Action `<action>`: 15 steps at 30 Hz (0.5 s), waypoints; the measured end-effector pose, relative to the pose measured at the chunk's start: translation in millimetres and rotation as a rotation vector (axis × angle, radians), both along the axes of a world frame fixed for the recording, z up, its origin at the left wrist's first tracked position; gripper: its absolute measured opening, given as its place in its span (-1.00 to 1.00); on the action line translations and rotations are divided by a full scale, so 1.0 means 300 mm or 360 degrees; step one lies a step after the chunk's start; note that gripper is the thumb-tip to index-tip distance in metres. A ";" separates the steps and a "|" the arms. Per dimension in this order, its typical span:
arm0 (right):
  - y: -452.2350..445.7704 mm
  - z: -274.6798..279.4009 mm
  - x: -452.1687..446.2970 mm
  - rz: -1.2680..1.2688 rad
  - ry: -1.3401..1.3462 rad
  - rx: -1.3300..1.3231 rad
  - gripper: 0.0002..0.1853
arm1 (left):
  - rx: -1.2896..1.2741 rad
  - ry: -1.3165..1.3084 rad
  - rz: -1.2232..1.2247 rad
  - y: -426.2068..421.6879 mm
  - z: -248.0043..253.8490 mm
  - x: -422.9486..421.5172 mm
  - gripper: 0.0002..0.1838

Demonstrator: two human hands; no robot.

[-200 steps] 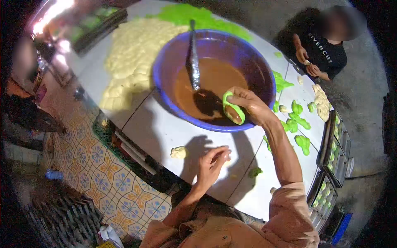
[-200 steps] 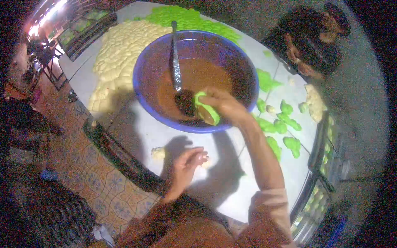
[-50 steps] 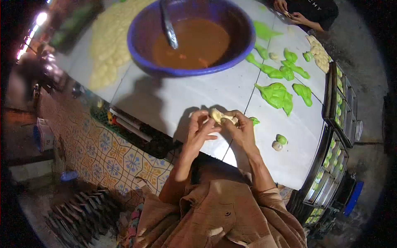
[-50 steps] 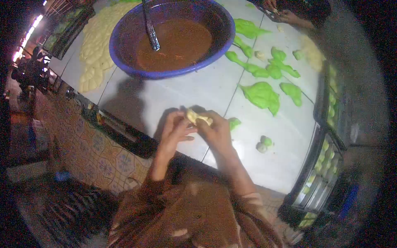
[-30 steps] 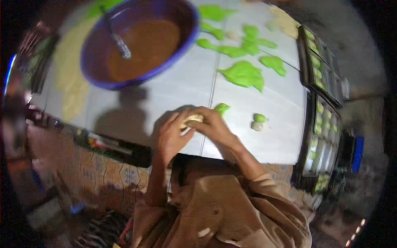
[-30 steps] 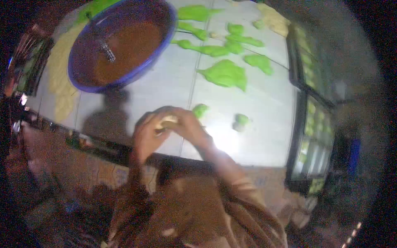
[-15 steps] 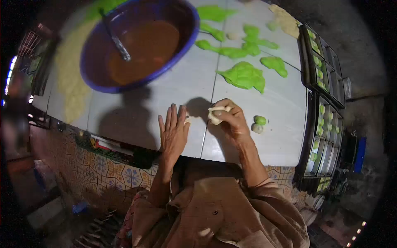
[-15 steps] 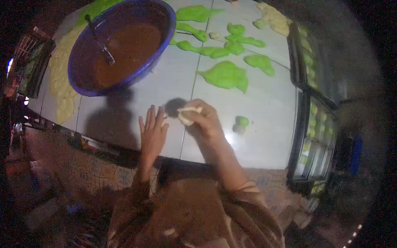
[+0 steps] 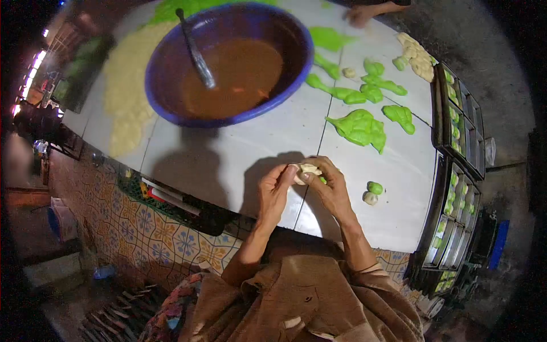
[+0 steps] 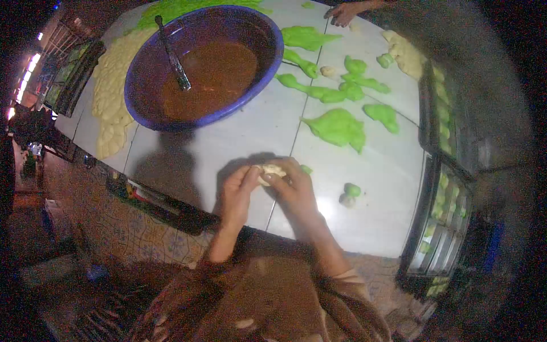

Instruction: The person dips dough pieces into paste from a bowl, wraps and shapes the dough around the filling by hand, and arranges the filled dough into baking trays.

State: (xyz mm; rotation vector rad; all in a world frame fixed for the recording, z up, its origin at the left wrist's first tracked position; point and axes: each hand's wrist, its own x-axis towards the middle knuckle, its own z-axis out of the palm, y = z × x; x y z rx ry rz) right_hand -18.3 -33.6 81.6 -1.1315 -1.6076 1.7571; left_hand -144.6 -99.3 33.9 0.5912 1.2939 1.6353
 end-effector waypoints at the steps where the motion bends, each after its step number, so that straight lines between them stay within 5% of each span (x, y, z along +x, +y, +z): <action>1: 0.000 -0.017 -0.002 -0.0048 -0.0011 0.0106 -0.61 | -0.0036 -0.0028 -0.0118 -0.010 0.011 -0.007 -0.66; 6: -0.017 -0.027 -0.048 -0.0308 0.0064 0.0257 -0.67 | 0.0310 0.0659 0.0130 0.026 0.043 0.031 -0.52; 9: -0.045 0.064 -0.092 -0.0238 0.0658 -0.0347 -0.77 | 0.0638 0.0805 0.0142 0.038 0.144 0.014 -0.48; 10: -0.046 0.092 -0.110 -0.0200 0.0897 -0.0564 -0.79 | 0.0551 0.1160 0.0145 0.037 0.122 0.002 -0.41; 12: -0.033 0.178 -0.140 -0.0156 0.1022 -0.0785 -0.66 | 0.1106 0.0700 0.0492 0.109 0.071 0.026 -0.21; 15: 0.022 0.177 -0.201 -0.0036 0.0898 -0.0749 -0.73 | 0.0899 0.0380 0.0554 0.127 0.067 0.031 -0.04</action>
